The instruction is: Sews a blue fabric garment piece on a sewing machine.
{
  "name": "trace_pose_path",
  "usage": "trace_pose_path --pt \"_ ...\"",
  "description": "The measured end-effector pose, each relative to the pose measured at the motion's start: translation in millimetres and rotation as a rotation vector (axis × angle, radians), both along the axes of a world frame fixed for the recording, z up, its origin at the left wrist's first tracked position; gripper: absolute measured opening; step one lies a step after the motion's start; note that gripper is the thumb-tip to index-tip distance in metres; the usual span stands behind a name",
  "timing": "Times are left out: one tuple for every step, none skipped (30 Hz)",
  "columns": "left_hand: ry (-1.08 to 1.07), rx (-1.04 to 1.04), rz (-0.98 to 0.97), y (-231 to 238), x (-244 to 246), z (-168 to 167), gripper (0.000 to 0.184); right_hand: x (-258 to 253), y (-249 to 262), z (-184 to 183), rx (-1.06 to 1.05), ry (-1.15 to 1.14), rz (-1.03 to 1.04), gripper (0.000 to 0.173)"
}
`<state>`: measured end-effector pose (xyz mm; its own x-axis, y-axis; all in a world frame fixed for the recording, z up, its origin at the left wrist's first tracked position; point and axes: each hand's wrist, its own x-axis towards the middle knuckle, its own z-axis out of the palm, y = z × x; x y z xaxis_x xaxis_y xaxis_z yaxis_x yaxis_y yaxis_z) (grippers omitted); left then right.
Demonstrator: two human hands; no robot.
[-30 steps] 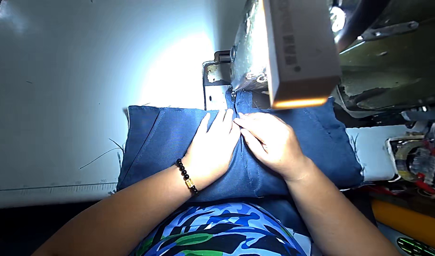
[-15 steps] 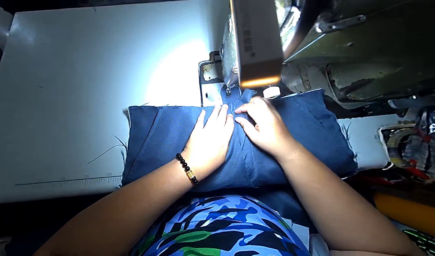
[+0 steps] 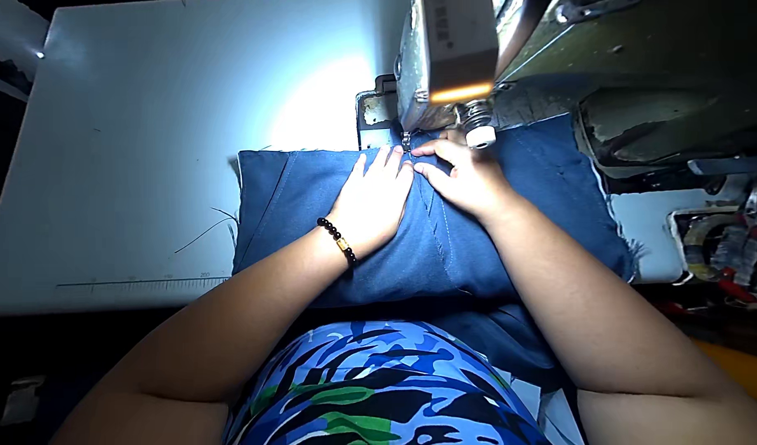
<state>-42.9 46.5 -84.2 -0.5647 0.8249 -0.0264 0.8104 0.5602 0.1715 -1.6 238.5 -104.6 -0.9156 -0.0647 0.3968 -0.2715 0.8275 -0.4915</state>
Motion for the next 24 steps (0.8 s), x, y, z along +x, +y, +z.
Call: trace_pose_path --pt "-0.006 -0.001 -0.002 -0.2 -0.8 0.1 0.045 -0.3 0.2 0.1 -0.003 -0.003 -0.002 0.024" --pt "-0.015 0.004 -0.003 -0.8 -1.1 -0.1 0.046 -0.3 0.0 0.5 -0.008 -0.012 -0.008 0.024" --pt "-0.028 0.007 -0.003 -1.4 -1.5 0.2 0.046 0.1 -0.5 1.2 -0.010 -0.021 -0.017 0.024" --pt "-0.031 0.015 -0.006 -1.9 -2.1 -0.6 0.046 0.1 -0.8 1.8 -0.010 -0.025 -0.024 0.024" --pt "-0.027 0.024 -0.008 -2.5 -2.7 -1.8 0.046 0.1 -0.9 2.1 -0.009 -0.030 -0.029 0.024" --pt "-0.019 0.030 -0.010 -3.0 -2.9 -2.7 0.046 -0.1 -0.9 2.1 -0.010 -0.033 -0.032 0.025" --pt "-0.008 0.028 -0.012 -3.1 -3.3 -3.0 0.047 -0.5 -1.0 2.4 -0.012 -0.037 -0.035 0.025" --pt "-0.002 0.016 -0.015 -2.7 -4.3 -2.2 0.047 -1.5 -0.9 2.7 -0.013 -0.039 -0.039 0.025" --pt "0.003 0.004 -0.019 -2.3 -5.7 -1.5 0.047 -2.6 -0.8 2.8 -0.015 -0.040 -0.040 0.025" --pt "0.010 -0.007 -0.022 -1.7 -6.9 -0.8 0.047 -4.2 -0.2 2.4 -0.014 -0.035 -0.035 0.025" --pt "0.017 -0.015 -0.026 -1.3 -7.8 -0.1 0.047 -5.7 0.5 1.9 -0.009 -0.031 -0.027 0.025" --pt "0.022 -0.023 -0.032 -1.3 -8.3 0.4 0.047 -6.0 0.2 2.6 0.001 -0.042 -0.019 0.026" --pt "0.030 -0.027 -0.038 -1.5 -8.6 0.9 0.048 -4.9 -0.3 5.6 0.024 -0.072 -0.010 0.028" --pt "0.039 -0.021 -0.046 -1.8 -8.7 1.3 0.048 -1.8 -0.4 11.7 0.063 -0.113 0.004 0.031" --pt "0.041 -0.015 -0.050 -2.0 -8.8 2.0 0.048 3.8 0.3 21.0 0.117 -0.166 0.024 0.035" --pt "0.037 -0.019 -0.050 -1.9 -9.1 3.1 0.048 12.6 2.8 30.8 0.177 -0.204 0.043 0.039" --pt "0.031 -0.032 -0.053 -1.6 -9.7 4.6 0.048 24.6 7.1 40.1 0.216 -0.224 0.045 0.041" --pt "0.028 -0.044 -0.060 -1.5 -10.6 5.4 0.049 39.9 13.0 48.6 0.203 -0.234 0.017 0.041" --pt "0.021 -0.058 -0.064 -1.3 -11.7 6.0 0.049 57.6 22.9 53.0 0.176 -0.216 -0.051 0.039" --pt "0.029 -0.056 -0.070 -1.7 -13.4 4.7 0.049 76.9 36.6 53.0 0.161 -0.165 -0.152 0.036" --pt "0.046 -0.039 -0.075 -2.7 -15.7 2.2 0.049 96.2 52.0 50.8 0.161 -0.119 -0.294 0.033" --pt "0.056 -0.014 -0.081 -4.1 -18.1 -0.3 0.049 114.3 66.7 48.2 0.175 -0.103 -0.456 0.031" --pt "0.048 0.018 -0.089 -6.5 -19.8 -2.6 0.049 129.6 80.4 43.6 0.202 -0.111 -0.606 0.030" --pt "0.046 0.063 -0.101 -9.7 -21.3 -5.1 0.049 141.7 93.3 37.0 0.228 -0.146 -0.717 0.032"
